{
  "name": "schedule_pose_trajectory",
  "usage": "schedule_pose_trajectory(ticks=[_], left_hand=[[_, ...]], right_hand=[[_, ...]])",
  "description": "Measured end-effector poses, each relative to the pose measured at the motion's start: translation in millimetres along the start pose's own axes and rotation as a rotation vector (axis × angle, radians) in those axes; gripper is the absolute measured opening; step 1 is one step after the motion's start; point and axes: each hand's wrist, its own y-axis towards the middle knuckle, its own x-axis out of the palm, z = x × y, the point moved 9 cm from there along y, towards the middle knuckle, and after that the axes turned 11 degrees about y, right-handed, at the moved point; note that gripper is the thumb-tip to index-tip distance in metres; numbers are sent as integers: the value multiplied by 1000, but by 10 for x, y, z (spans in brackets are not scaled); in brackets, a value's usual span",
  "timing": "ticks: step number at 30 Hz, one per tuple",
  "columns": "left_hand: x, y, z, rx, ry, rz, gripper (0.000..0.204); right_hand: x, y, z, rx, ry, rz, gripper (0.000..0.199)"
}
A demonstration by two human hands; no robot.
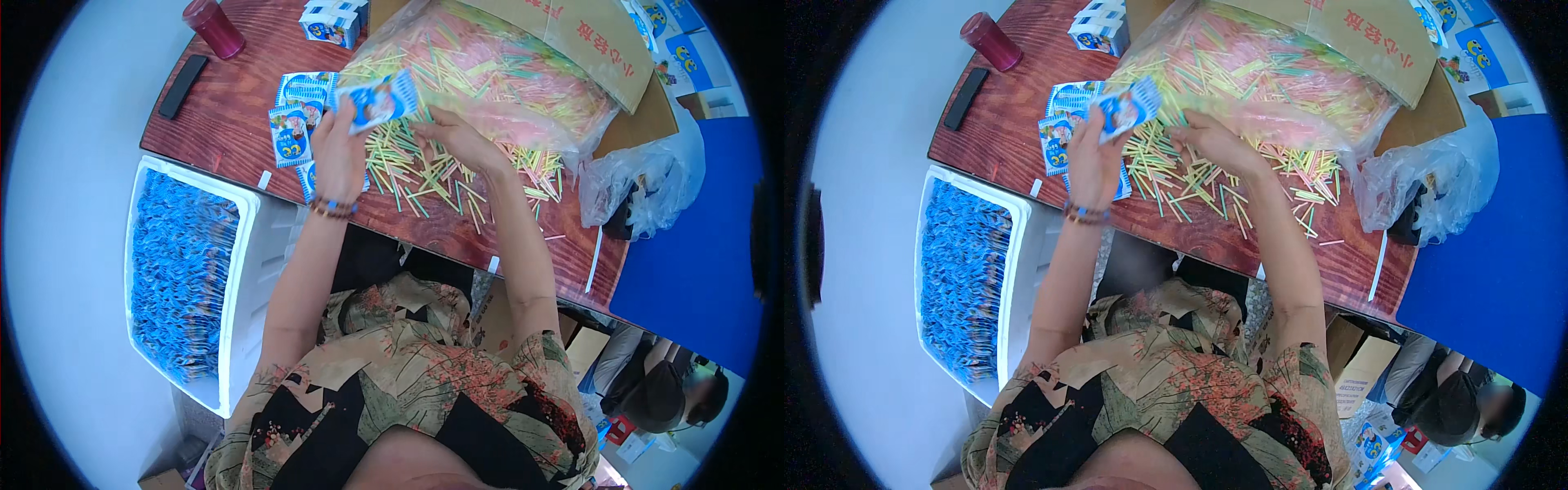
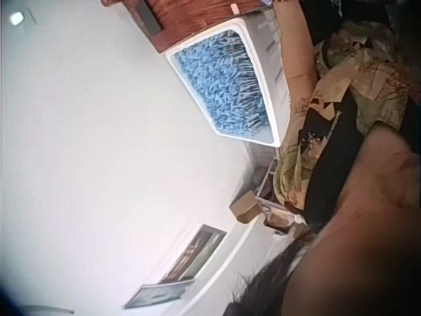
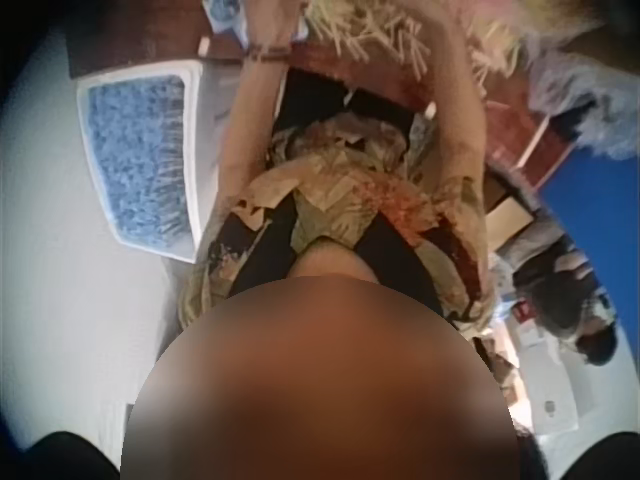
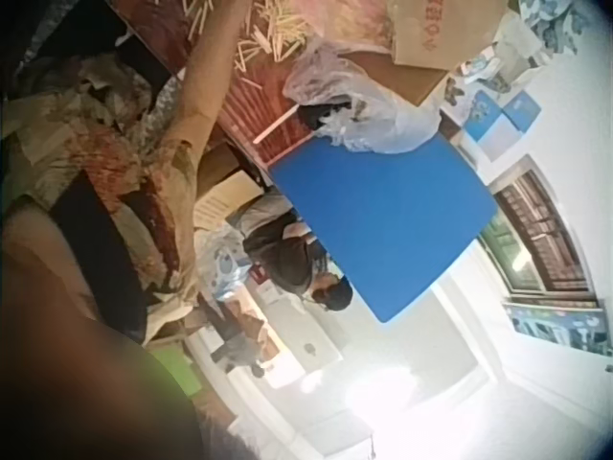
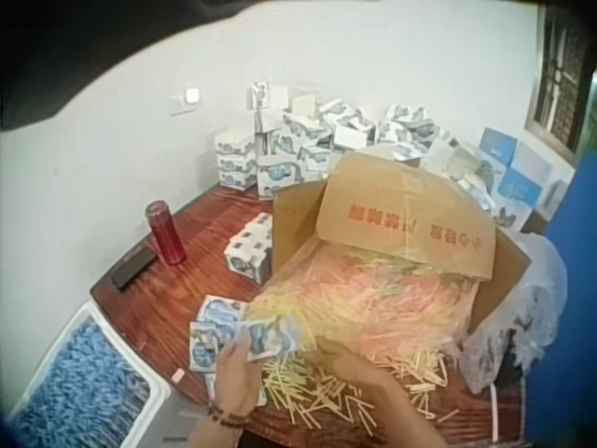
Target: Packing small wooden or plastic sticks into blue cardboard boxes on a production line.
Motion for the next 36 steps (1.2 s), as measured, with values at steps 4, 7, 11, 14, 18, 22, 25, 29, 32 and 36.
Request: schedule_pose_trajectory(ticks=[4,7,11,14,18,22,25,29,32,36], left_hand=[[387,348,-190,-8,-19,-65,22],[436,386,-383,-58,148,40,22],[468,364,-502,-117,357,-90,21],[400,341,-409,-76,149,-24,23],[259,228,-519,-120,-118,-25,32],[220,132,-672,-204,-302,-8,39],[182,89,-727,-261,-327,110,41],[160,-18,-689,-295,-264,248,35],[94,50,-655,-263,-297,140,34],[-119,-35,-539,-111,-202,112,29]], right_hand=[[192,-30,64,94,157,-195,17],[212,-50,68,128,318,-229,17],[190,-67,192,195,192,-219,18],[164,-84,165,101,421,-136,19],[125,32,8,-274,912,121,20],[257,-19,79,-519,804,360,21],[437,-147,102,-559,733,439,22],[447,-243,73,-550,465,491,19],[371,-347,-56,-555,378,513,20],[153,-509,-242,-701,643,548,26]])
